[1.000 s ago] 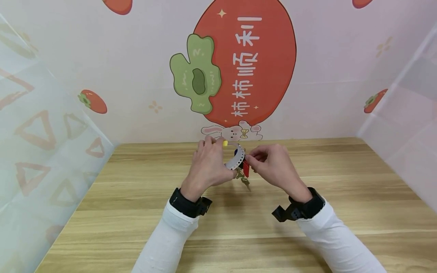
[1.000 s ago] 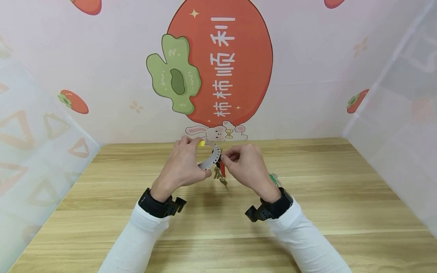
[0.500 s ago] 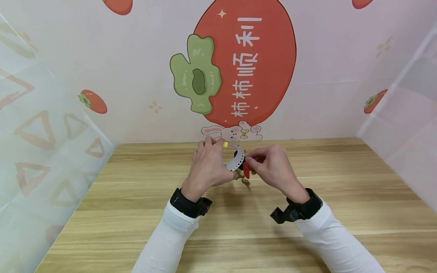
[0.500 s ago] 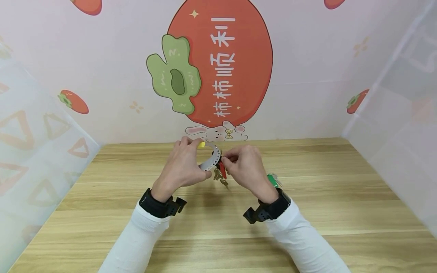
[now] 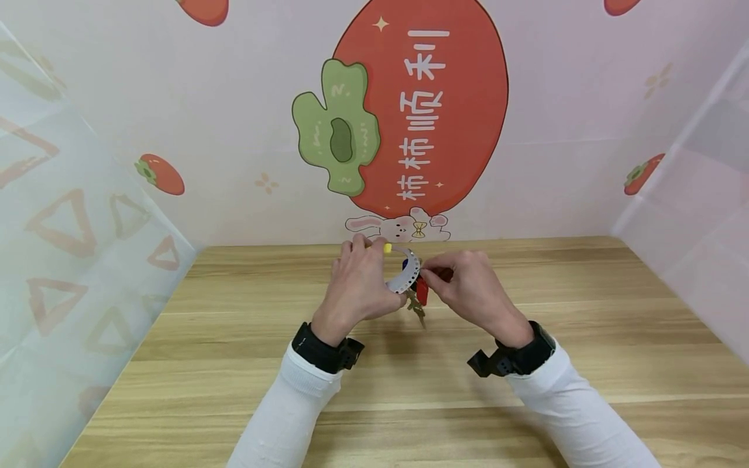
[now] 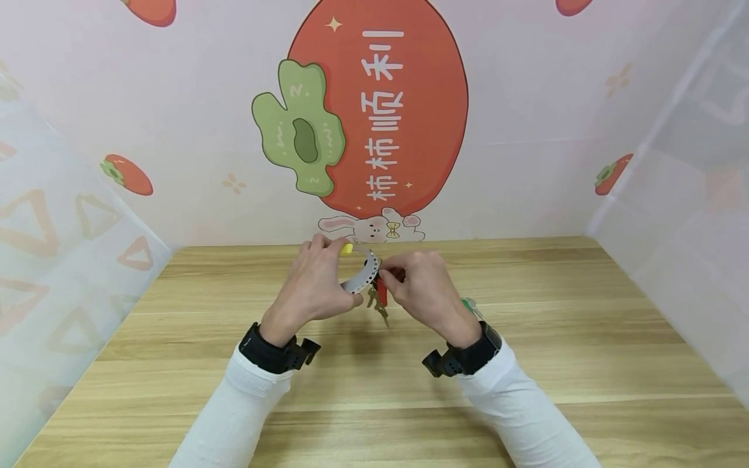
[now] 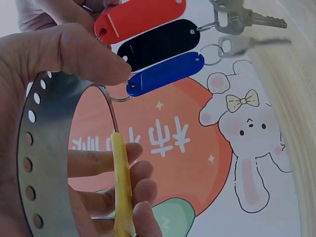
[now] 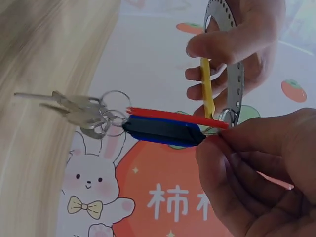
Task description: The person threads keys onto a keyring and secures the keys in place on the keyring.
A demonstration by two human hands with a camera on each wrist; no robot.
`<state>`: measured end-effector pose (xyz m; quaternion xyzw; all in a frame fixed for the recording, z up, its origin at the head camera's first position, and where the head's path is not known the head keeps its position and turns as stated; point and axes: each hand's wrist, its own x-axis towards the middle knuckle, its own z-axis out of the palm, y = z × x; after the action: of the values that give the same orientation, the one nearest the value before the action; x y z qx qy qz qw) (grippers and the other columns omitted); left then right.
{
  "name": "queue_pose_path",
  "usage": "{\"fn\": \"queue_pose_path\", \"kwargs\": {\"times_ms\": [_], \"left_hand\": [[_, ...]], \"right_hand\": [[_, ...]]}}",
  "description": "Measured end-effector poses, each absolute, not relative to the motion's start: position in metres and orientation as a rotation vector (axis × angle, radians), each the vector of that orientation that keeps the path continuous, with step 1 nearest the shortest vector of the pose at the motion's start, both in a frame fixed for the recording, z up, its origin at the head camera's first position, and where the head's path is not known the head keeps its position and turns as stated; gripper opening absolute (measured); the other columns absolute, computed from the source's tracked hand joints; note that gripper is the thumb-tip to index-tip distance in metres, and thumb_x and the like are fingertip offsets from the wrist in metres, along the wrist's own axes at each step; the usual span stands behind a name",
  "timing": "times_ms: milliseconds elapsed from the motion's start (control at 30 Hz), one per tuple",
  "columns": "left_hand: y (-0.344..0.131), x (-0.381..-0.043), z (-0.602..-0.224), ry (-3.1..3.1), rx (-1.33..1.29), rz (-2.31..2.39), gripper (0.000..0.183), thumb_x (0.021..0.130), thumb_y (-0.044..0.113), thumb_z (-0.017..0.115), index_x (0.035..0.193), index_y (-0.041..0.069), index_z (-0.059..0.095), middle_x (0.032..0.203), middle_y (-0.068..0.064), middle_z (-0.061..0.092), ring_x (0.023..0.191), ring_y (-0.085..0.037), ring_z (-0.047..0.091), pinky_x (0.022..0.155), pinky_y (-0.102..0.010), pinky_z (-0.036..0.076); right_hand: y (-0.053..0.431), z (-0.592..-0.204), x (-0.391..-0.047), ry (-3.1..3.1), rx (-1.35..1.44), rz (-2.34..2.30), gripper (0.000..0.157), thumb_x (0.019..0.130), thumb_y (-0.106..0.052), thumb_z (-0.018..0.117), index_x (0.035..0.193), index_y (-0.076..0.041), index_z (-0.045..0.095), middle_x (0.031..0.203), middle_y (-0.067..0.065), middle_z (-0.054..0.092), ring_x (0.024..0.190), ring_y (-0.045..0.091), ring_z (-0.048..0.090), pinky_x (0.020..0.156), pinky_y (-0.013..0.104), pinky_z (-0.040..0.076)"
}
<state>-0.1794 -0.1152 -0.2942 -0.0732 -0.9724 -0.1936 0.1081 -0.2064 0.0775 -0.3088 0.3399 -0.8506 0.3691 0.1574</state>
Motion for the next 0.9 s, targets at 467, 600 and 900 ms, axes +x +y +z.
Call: {"fn": "queue_pose_path", "kwargs": {"times_ms": [467,600,900], "left_hand": [[-0.1154,-0.1785,-0.2939,-2.822,-0.173,-0.59,0.079,0.066,0.034,0.088,0.134,0.004,0.059,0.118,-0.017,0.052,0.099,-0.032,0.048,0.075,-0.045,0.048],[-0.1148,-0.1789,-0.2938,-2.83,-0.18,-0.569,0.082,0.065,0.033,0.089,0.135,0.004,0.058,0.117,-0.017,0.051,0.098,-0.033,0.047,0.074,-0.045,0.047],[-0.1147,-0.1788,-0.2952,-2.865,-0.198,-0.534,0.085,0.066,0.033,0.09,0.138,0.003,0.057,0.123,-0.019,0.051,0.102,-0.034,0.046,0.078,-0.047,0.047]], "right_hand": [[0.0752,-0.3092,-0.2041,-2.633,0.726,1.337,0.014,0.095,-0.011,0.07,0.085,-0.006,0.079,0.065,0.0,0.068,0.058,0.018,0.067,0.052,0.028,0.048],[0.0749,-0.3091,-0.2037,-2.607,0.77,1.282,0.015,0.095,-0.009,0.069,0.084,-0.007,0.079,0.063,0.0,0.067,0.056,0.018,0.065,0.049,0.027,0.046],[0.0772,-0.3084,-0.2043,-2.596,0.884,1.176,0.016,0.092,-0.005,0.071,0.079,-0.009,0.078,0.059,-0.002,0.063,0.05,0.011,0.054,0.047,0.026,0.041]]}}
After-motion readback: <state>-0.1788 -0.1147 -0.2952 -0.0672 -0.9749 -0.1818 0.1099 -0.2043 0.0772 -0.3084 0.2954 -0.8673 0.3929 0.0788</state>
